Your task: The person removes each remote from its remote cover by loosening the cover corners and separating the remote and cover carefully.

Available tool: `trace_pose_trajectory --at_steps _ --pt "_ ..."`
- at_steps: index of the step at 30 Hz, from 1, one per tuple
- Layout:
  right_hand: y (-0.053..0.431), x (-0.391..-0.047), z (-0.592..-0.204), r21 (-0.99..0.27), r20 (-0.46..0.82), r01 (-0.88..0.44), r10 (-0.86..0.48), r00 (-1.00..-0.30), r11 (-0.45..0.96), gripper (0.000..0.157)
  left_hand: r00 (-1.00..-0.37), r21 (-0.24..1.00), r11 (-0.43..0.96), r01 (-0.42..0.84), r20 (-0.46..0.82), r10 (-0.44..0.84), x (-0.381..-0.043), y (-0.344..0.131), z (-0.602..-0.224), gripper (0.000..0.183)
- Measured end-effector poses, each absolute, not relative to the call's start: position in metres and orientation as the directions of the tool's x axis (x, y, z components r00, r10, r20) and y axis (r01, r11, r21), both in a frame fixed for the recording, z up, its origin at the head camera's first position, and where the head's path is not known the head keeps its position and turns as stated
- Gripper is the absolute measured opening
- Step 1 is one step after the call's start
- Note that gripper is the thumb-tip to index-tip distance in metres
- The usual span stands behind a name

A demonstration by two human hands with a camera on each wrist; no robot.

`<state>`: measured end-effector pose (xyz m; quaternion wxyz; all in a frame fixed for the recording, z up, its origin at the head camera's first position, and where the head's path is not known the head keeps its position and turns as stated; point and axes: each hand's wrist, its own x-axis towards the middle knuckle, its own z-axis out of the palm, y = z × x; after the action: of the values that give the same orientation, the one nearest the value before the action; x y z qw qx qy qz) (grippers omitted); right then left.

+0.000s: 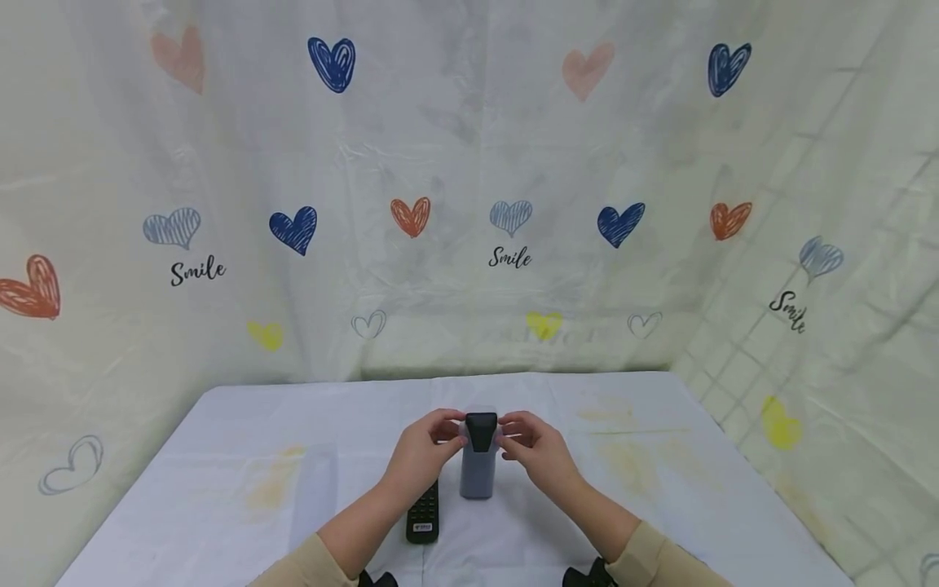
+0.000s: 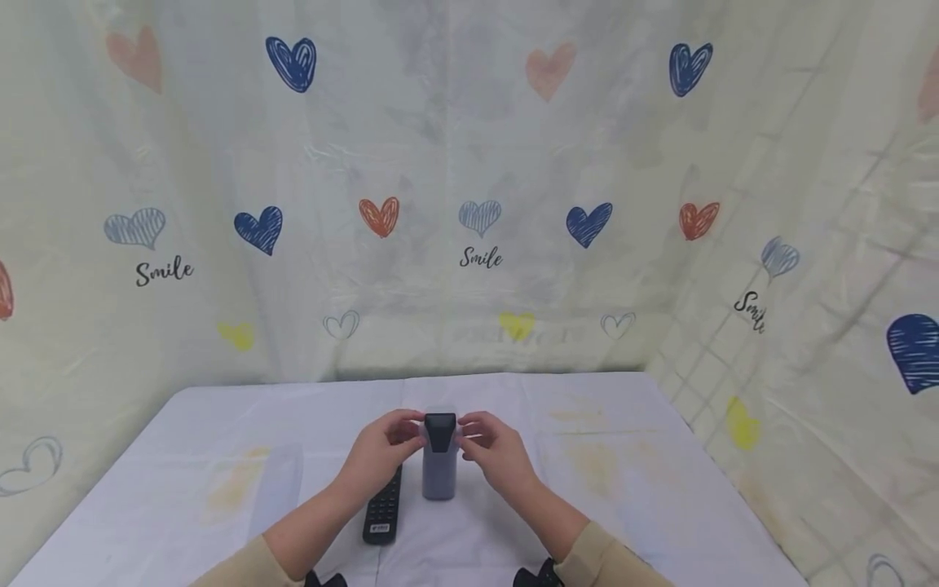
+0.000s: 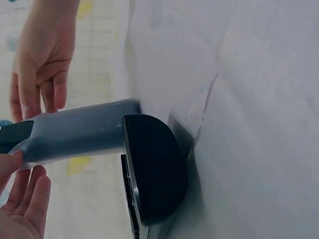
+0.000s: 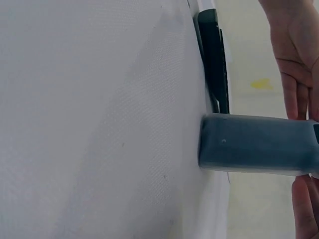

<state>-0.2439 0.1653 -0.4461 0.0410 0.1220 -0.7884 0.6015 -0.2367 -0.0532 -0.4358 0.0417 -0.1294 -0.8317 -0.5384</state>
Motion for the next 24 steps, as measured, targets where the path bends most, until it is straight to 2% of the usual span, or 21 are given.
trace_pose_trajectory --at_steps 12,24 --pt "0.1666 -0.2463 -0.4476 -0.844 0.260 -0.330 -0.214 -0.941 0.422 0.030 -0.960 0.834 0.490 0.253 0.155 0.231 -0.2444 -0.0603 -0.4333 0.026" --pt "0.1713 -0.2455 -0.4462 -0.759 0.271 -0.382 -0.277 -0.922 0.527 0.021 -0.947 0.815 0.528 0.239 0.075 0.313 -0.2452 -0.0598 -0.4311 0.024"
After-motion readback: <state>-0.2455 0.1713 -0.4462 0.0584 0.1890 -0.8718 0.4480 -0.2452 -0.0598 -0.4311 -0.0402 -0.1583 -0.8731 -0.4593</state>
